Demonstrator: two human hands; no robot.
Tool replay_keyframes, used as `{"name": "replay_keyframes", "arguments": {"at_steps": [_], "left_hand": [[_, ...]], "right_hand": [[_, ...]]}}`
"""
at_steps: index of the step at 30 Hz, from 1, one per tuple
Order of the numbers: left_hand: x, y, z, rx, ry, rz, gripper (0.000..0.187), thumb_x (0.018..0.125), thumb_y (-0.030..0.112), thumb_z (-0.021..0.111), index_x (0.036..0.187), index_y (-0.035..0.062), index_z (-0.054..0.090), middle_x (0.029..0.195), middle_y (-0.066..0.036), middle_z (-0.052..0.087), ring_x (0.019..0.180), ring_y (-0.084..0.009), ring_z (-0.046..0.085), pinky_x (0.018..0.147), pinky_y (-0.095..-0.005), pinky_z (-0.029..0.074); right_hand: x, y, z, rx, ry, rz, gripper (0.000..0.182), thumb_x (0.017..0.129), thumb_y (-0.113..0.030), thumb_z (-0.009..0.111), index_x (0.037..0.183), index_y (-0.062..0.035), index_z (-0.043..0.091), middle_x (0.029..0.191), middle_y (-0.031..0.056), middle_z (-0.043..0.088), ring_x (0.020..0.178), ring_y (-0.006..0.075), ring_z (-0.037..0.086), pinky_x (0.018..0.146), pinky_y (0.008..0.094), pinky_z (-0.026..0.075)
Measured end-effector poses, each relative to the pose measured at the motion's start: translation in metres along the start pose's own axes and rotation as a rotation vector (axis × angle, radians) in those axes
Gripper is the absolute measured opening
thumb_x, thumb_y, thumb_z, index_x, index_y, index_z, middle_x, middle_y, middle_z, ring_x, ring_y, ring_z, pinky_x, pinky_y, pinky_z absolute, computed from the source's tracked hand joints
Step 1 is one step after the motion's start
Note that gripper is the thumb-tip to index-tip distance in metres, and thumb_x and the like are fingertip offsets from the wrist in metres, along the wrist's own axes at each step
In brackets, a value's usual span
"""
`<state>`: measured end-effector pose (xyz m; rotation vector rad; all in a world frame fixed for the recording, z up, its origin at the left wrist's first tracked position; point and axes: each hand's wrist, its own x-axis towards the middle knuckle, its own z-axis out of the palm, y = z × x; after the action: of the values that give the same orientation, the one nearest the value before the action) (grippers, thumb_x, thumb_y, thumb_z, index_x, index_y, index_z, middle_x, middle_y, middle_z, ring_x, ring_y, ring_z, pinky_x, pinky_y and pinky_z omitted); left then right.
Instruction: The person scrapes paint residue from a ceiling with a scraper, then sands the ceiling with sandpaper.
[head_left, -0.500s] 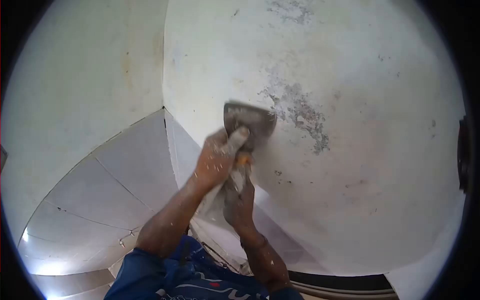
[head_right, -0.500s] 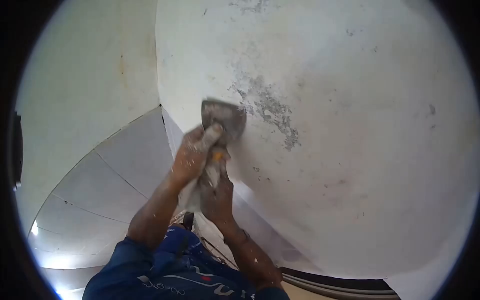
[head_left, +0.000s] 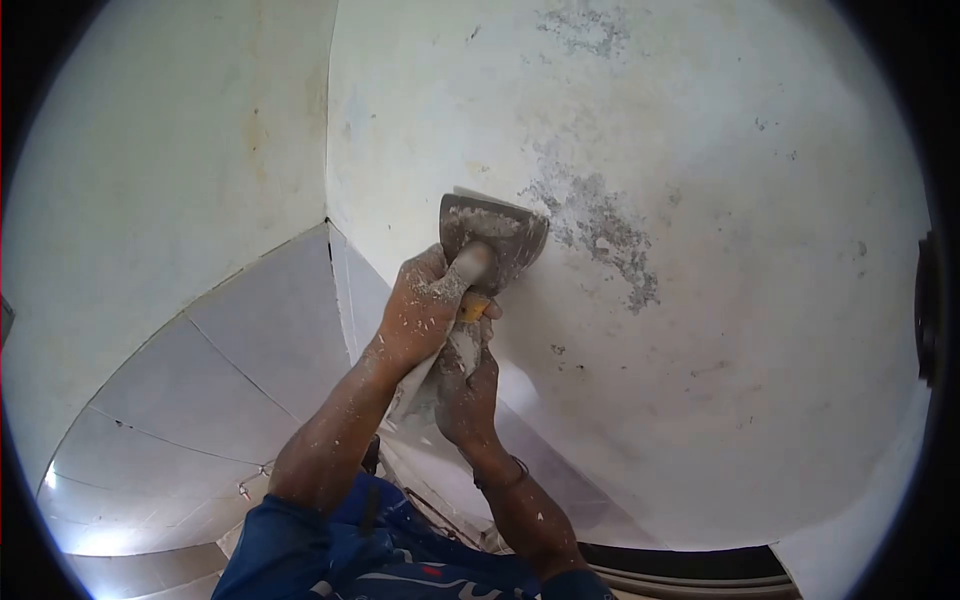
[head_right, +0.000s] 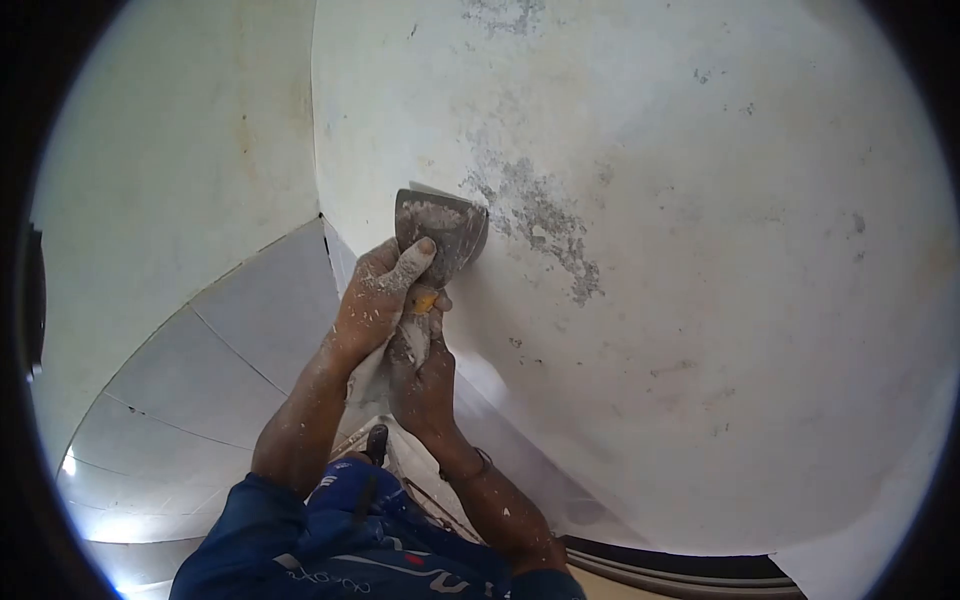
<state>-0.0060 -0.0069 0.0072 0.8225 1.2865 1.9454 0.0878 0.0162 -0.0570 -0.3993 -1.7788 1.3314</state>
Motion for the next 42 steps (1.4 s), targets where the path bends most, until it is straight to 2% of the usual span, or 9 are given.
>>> {"name": "replay_keyframes", "arguments": {"at_steps": [1, 8, 12, 16, 18, 20, 22, 23, 42], "left_hand": [[-0.002, 0.005, -0.002, 0.005, -0.012, -0.046, 0.043, 0.09, 0.035, 0.055, 0.101, -0.0064, 0.052, 0.074, -0.013, 0.061, 0.057, -0.0165, 0.06, 0.051, -0.0276, 0.049], [0.001, 0.003, 0.005, -0.012, 0.006, 0.021, 0.042, 0.09, 0.035, 0.055, 0.101, -0.0049, 0.055, 0.081, -0.009, 0.061, 0.062, -0.0141, 0.06, 0.054, -0.0268, 0.049], [-0.004, -0.007, 0.004, -0.027, 0.038, -0.016, 0.041, 0.09, 0.035, 0.055, 0.103, -0.0037, 0.053, 0.077, -0.011, 0.061, 0.058, -0.0151, 0.06, 0.052, -0.0262, 0.049], [0.007, 0.011, -0.001, 0.042, 0.013, -0.056, 0.048, 0.089, 0.043, 0.053, 0.103, -0.0022, 0.055, 0.075, -0.012, 0.06, 0.058, -0.0144, 0.059, 0.057, -0.0266, 0.048], [0.01, -0.018, -0.012, 0.397, 0.191, 0.388, 0.044, 0.09, 0.037, 0.052, 0.101, -0.0047, 0.055, 0.077, -0.015, 0.063, 0.061, -0.0184, 0.062, 0.058, -0.0293, 0.051], [0.018, -0.033, -0.021, 0.528, 0.169, 0.571, 0.046, 0.089, 0.038, 0.052, 0.099, -0.0063, 0.056, 0.076, -0.015, 0.064, 0.063, -0.0188, 0.063, 0.06, -0.0295, 0.051], [0.006, -0.014, -0.019, 0.191, 0.037, 0.016, 0.046, 0.088, 0.038, 0.053, 0.1, -0.0066, 0.057, 0.077, -0.015, 0.064, 0.063, -0.0182, 0.063, 0.06, -0.0288, 0.051], [0.004, -0.006, -0.017, 0.193, 0.052, -0.009, 0.046, 0.088, 0.038, 0.053, 0.1, -0.0066, 0.057, 0.077, -0.015, 0.064, 0.063, -0.0182, 0.063, 0.06, -0.0288, 0.051], [-0.015, -0.026, -0.001, 0.083, 0.133, 0.104, 0.042, 0.087, 0.034, 0.057, 0.099, -0.0068, 0.054, 0.073, -0.013, 0.063, 0.057, -0.0173, 0.062, 0.052, -0.0276, 0.05]], "right_hand": [[0.0, 0.001, 0.001, -0.005, -0.095, 0.097, 0.034, 0.091, -0.018, 0.044, 0.117, 0.0044, 0.046, 0.111, 0.0142, 0.056, 0.098, 0.0188, 0.051, 0.085, 0.031, 0.041], [0.006, 0.007, -0.013, -0.003, -0.132, 0.006, 0.044, 0.088, -0.012, 0.044, 0.125, 0.0092, 0.036, 0.092, 0.0191, 0.063, 0.081, 0.0208, 0.062, 0.071, 0.0331, 0.049], [-0.006, -0.001, -0.004, 0.142, 0.033, 0.106, 0.034, 0.091, -0.02, 0.046, 0.115, 0.0045, 0.047, 0.107, 0.0101, 0.056, 0.096, 0.0163, 0.051, 0.083, 0.0307, 0.041], [0.015, -0.009, -0.007, 0.044, -0.155, 0.179, 0.039, 0.089, -0.016, 0.049, 0.121, 0.0054, 0.044, 0.111, 0.0123, 0.056, 0.098, 0.0172, 0.051, 0.086, 0.0311, 0.042], [0.01, 0.009, -0.007, 0.003, -0.15, -0.054, 0.036, 0.088, -0.015, 0.05, 0.118, 0.0054, 0.046, 0.103, 0.0117, 0.059, 0.092, 0.0161, 0.053, 0.08, 0.0311, 0.044], [0.013, 0.008, -0.01, -0.008, -0.188, 0.081, 0.032, 0.088, -0.016, 0.052, 0.112, 0.0052, 0.049, 0.096, 0.0096, 0.061, 0.086, 0.016, 0.055, 0.076, 0.0295, 0.045], [0.015, 0.012, -0.013, -0.071, -0.259, 0.024, 0.034, 0.085, -0.016, 0.054, 0.113, 0.0033, 0.048, 0.097, 0.0178, 0.062, 0.084, 0.0268, 0.062, 0.074, 0.0347, 0.047], [0.014, 0.012, -0.012, -0.061, -0.269, 0.05, 0.034, 0.085, -0.016, 0.054, 0.113, 0.0033, 0.048, 0.097, 0.0178, 0.062, 0.084, 0.0268, 0.062, 0.074, 0.0347, 0.047], [-0.016, 0.005, -0.015, 0.076, -0.116, 0.164, 0.034, 0.089, -0.021, 0.054, 0.111, 0.0048, 0.052, 0.095, 0.0072, 0.061, 0.084, 0.0149, 0.057, 0.075, 0.0273, 0.046]]}}
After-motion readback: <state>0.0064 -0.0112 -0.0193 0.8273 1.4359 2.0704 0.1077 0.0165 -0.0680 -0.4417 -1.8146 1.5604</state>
